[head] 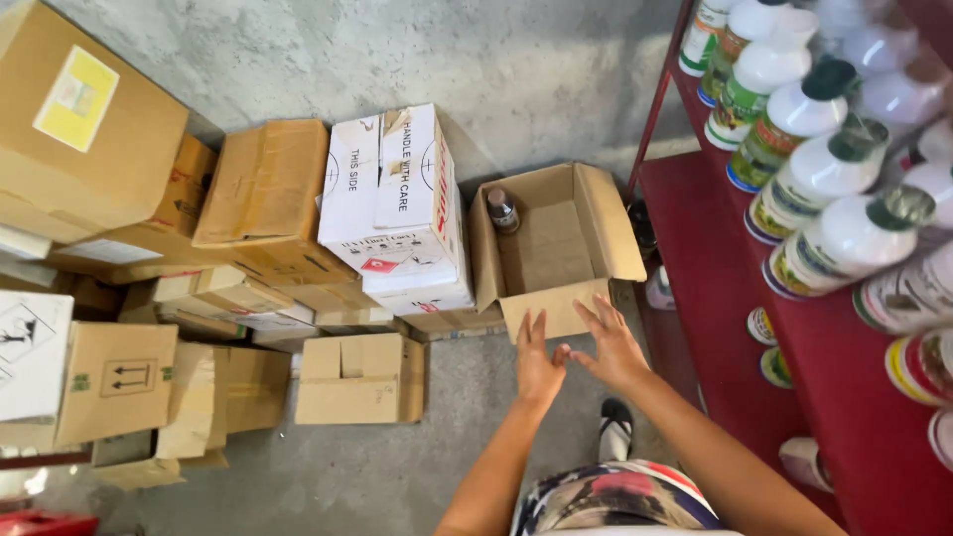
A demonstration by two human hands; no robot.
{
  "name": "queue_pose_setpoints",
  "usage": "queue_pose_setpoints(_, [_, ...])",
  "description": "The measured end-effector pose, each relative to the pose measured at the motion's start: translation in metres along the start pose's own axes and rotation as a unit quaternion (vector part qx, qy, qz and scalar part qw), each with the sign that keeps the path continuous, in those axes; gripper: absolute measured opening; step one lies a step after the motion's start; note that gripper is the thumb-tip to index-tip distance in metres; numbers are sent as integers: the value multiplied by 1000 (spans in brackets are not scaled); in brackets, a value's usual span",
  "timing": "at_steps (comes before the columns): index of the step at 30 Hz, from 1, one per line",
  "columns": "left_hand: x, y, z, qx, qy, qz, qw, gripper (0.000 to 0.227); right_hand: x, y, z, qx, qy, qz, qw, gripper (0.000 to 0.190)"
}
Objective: The person is removing bottles from cardboard boxes and arranging them on shelves in a storage room.
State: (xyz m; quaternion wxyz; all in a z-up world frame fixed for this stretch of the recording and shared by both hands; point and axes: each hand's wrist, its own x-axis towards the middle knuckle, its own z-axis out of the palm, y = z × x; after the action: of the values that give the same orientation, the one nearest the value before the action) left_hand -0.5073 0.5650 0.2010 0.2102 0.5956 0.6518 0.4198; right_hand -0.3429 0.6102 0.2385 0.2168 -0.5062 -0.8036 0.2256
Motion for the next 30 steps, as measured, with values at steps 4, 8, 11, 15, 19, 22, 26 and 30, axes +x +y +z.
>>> queue_pose_setpoints(4, [41,3,7,-14,8,-54,998,74,47,27,5,-16,-15,-23,999,98])
queue_pose_setpoints(8, [100,-18,14,2,22,-55,998,76,109,35,9,14,-54,-6,998,99])
queue_pose_setpoints(11, [140,-44,13,2,30,-69,997,74,151,47,30,17,-80,3,997,102])
queue_pose_setpoints(15, [213,-87,17,-8,8,-82,997,72,226,66,50,-1,-69,12,998,99])
queue_pose_setpoints(19, [287,-129,21,-25,-28,-106,994,71,297,63,60,-10,-114,91,989,101])
queue_pose_setpoints(22, [335,-158,31,-50,-13,-107,993,72,346,66,74,-11,-109,120,987,99])
queue_pose_setpoints(26, [393,-214,62,-25,-23,-124,992,73,416,83,105,-3,-97,108,989,96])
queue_pose_setpoints(30, [430,-266,98,-14,-8,-172,985,74,464,112,142,16,-94,56,994,92])
